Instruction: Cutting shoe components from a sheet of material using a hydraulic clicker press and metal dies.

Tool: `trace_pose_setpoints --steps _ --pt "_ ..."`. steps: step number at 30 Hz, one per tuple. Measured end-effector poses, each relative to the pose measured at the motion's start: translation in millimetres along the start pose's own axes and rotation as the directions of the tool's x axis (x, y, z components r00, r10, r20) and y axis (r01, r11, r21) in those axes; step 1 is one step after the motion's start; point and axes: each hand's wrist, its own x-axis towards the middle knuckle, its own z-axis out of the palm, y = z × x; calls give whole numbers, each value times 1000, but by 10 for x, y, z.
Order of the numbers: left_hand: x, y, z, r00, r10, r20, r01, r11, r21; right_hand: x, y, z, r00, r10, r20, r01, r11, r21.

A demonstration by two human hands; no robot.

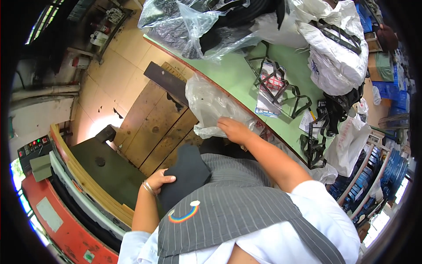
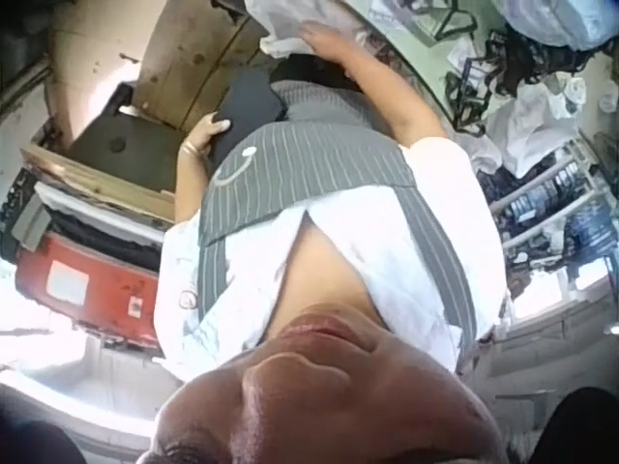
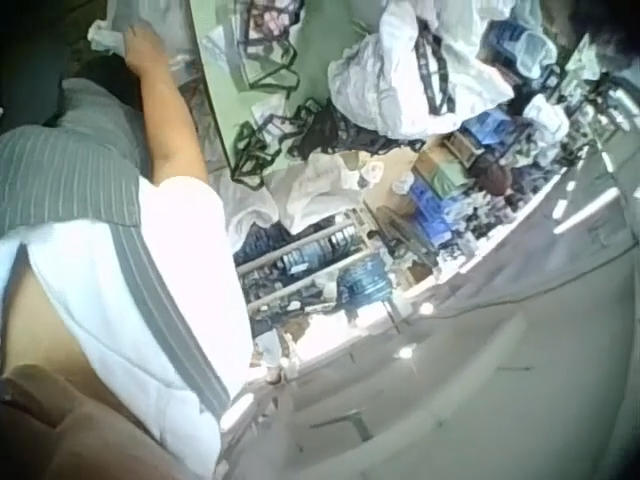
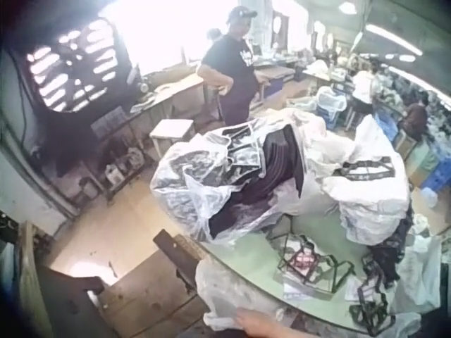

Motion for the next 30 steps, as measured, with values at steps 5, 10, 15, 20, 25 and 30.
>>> trace_pose_setpoints --steps 5,10,15,20,25,30 --pt "38 -151 -281 994 74 -83 -84 989 -120 248 576 412 551 783 290 -697 623 -356" --pt "163 -474 -428 995 29 -98 -53 967 -250 171 676 578 344 939 -11 -880 318 -353" --pt "217 -767 -485 988 40 -149 -97 912 -398 327 214 815 582 809 81 -762 577 -294" --pt "565 -498 -513 961 193 -198 -267 832 -487 488 97 886 673 490 554 -556 829 -58" --pt "1677 295 -252 881 421 -217 -471 823 -318 141 95 651 751 354 558 -504 852 138" --pt "2296 532 223 935 317 -161 -346 912 -218 -323 82 361 775 531 343 -621 741 255"
